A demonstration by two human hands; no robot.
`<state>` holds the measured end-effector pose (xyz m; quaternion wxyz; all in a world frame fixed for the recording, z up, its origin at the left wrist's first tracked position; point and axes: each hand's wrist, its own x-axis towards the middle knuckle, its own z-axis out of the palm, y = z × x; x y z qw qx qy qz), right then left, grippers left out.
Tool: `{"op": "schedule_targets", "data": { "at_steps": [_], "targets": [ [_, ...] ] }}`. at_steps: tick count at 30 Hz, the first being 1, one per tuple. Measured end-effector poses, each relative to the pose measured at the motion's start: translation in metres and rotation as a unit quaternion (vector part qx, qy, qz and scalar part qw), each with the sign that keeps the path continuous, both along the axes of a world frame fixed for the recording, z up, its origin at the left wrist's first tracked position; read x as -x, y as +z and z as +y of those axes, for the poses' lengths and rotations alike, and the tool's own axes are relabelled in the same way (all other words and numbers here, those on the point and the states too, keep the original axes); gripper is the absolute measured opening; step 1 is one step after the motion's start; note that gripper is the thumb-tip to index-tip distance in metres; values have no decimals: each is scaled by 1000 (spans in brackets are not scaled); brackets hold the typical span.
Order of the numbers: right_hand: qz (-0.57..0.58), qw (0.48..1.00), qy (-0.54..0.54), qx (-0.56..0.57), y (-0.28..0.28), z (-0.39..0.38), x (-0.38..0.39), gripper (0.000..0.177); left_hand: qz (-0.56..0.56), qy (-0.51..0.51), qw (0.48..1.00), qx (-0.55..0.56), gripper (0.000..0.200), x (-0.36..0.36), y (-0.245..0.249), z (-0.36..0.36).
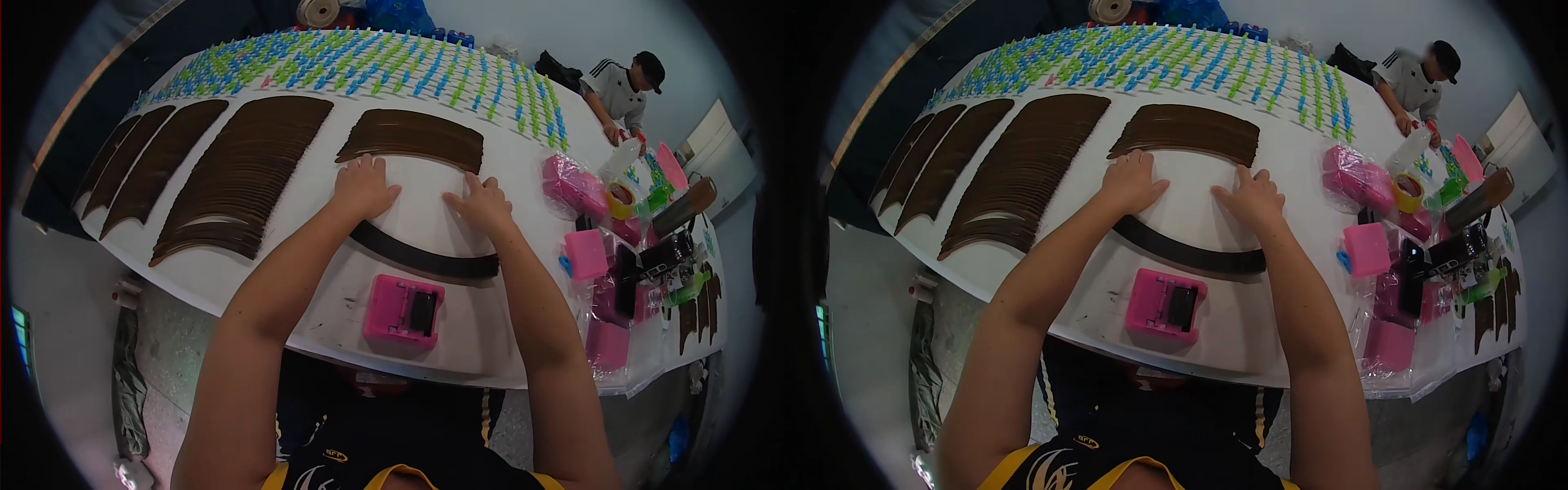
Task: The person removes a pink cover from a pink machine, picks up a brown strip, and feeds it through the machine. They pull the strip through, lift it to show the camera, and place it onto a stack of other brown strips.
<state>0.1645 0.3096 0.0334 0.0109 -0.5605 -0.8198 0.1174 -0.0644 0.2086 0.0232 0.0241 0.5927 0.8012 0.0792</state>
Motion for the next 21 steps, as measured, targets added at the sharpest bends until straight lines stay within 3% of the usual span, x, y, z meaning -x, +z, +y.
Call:
{"op": "schedule_targets", "data": {
  "at_steps": [10,13,15,16,18,21],
  "targets": [
    [7,1000,5,-7,-7,3,-5,90,-16,8,1000,17,72,2,0,4],
    [44,999,26,-13,-10,2,-17,84,-20,5,1000,18,74,4,-2,6],
    [108,991,64,-53,-7,-11,-29,65,-33,11,999,20,78,5,-1,6],
    [106,991,65,-55,-4,-21,-35,65,-35,12,999,19,78,5,0,6],
    [263,953,145,-35,14,-52,-49,44,-45,21,998,24,81,6,1,7],
    [288,928,234,-32,27,-88,-71,33,-62,30,997,26,84,7,4,7]
  ]
}}
